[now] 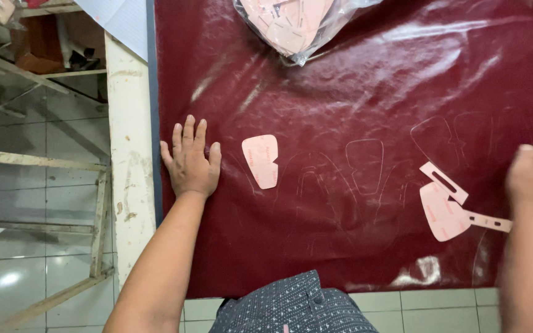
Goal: The person arranges pink paper pattern pieces on a red cutting mat and traces around their edges with a pen, repositioning and aligning the pieces over pre-drawn outlines to trace additional pattern shapes onto the material.
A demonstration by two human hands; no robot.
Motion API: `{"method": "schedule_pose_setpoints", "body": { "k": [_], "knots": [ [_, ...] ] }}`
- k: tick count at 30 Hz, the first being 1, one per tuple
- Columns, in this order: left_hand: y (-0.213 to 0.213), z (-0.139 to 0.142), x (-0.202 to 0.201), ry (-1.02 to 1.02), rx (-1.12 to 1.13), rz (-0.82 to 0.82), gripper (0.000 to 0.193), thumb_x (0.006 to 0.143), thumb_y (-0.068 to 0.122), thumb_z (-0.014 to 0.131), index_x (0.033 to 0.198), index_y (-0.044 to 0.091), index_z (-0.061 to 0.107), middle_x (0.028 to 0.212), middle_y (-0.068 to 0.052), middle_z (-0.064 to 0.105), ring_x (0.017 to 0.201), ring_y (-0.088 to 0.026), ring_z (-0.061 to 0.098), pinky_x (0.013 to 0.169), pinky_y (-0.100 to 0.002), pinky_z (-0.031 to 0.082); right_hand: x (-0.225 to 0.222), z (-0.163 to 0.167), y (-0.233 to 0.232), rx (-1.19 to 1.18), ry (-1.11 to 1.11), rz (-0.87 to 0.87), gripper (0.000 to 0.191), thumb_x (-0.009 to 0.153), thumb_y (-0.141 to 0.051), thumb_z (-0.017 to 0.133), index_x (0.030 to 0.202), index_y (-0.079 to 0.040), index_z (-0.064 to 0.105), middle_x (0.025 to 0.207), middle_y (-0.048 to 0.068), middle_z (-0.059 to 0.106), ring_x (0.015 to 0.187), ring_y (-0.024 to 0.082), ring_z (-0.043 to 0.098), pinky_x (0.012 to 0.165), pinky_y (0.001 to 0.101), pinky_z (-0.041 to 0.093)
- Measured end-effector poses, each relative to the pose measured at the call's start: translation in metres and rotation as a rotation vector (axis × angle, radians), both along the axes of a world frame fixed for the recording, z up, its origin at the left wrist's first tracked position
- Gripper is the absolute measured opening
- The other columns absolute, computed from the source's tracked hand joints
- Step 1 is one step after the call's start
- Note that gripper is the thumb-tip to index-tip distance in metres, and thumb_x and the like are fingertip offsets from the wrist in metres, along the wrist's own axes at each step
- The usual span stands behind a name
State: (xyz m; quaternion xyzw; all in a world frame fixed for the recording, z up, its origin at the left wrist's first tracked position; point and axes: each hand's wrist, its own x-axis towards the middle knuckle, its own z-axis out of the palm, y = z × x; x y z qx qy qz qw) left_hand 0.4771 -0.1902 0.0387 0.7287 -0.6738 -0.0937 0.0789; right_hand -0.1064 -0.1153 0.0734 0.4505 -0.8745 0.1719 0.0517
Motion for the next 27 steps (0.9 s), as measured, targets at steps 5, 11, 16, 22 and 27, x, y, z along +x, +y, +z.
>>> {"method": "schedule_pose_setpoints", "body": {
  "k": [5,11,16,22,27],
  "knots": [
    [0.008,0.003,0.016,0.017,-0.038,-0.028,0.062,0.100,0.045,0.047,0.157,0.019,0.041,0.168,-0.004,0.027,0.155,-0.029,0.019,0.123,-0.060,0.006,0.179,-0.037,0.080,-0.246,-0.239,0.403,0.014,0.108,-0.019,0.068,0.111,-0.005,0.070,0.106,0.014,0.064,0.104,0.031,0.062,0.090,0.0460,0.051],
    [0.006,0.009,0.034,-0.100,-0.048,-0.136,0.064,0.098,0.039,0.057,0.154,0.010,0.047,0.165,-0.012,0.033,0.151,-0.036,0.027,0.123,-0.061,0.009,0.328,-0.023,0.158,-0.045,-0.069,0.504,0.047,0.087,-0.031,0.074,0.132,-0.019,0.069,0.127,0.008,0.060,0.100,0.029,0.066,0.082,0.0391,0.056],
    [-0.055,0.019,0.038,0.116,-0.182,-0.534,0.056,0.104,0.040,0.054,0.155,0.017,0.049,0.167,-0.007,0.035,0.157,-0.029,0.028,0.129,-0.060,0.011,0.344,-0.027,0.164,-0.023,0.021,0.491,0.045,0.088,-0.029,0.073,0.132,-0.020,0.070,0.146,0.006,0.058,0.094,0.027,0.066,0.078,0.0394,0.055],
    [-0.102,0.028,0.037,-0.019,-0.021,-0.508,0.058,0.103,0.050,0.042,0.159,0.031,0.037,0.169,0.000,0.024,0.155,-0.026,0.017,0.120,-0.067,0.000,0.355,-0.030,0.170,0.013,0.012,0.421,0.043,0.090,-0.028,0.072,0.131,-0.017,0.071,0.145,0.003,0.062,0.080,0.026,0.064,0.073,0.0369,0.055],
    [-0.104,0.028,0.037,0.013,-0.029,-0.453,0.062,0.103,0.053,0.042,0.159,0.029,0.035,0.169,0.002,0.021,0.155,-0.025,0.014,0.120,-0.067,-0.002,0.361,-0.024,0.169,0.071,0.017,0.368,0.040,0.090,-0.028,0.072,0.130,-0.019,0.072,0.145,-0.002,0.063,0.072,0.024,0.061,0.069,0.0358,0.054]
  ]
}}
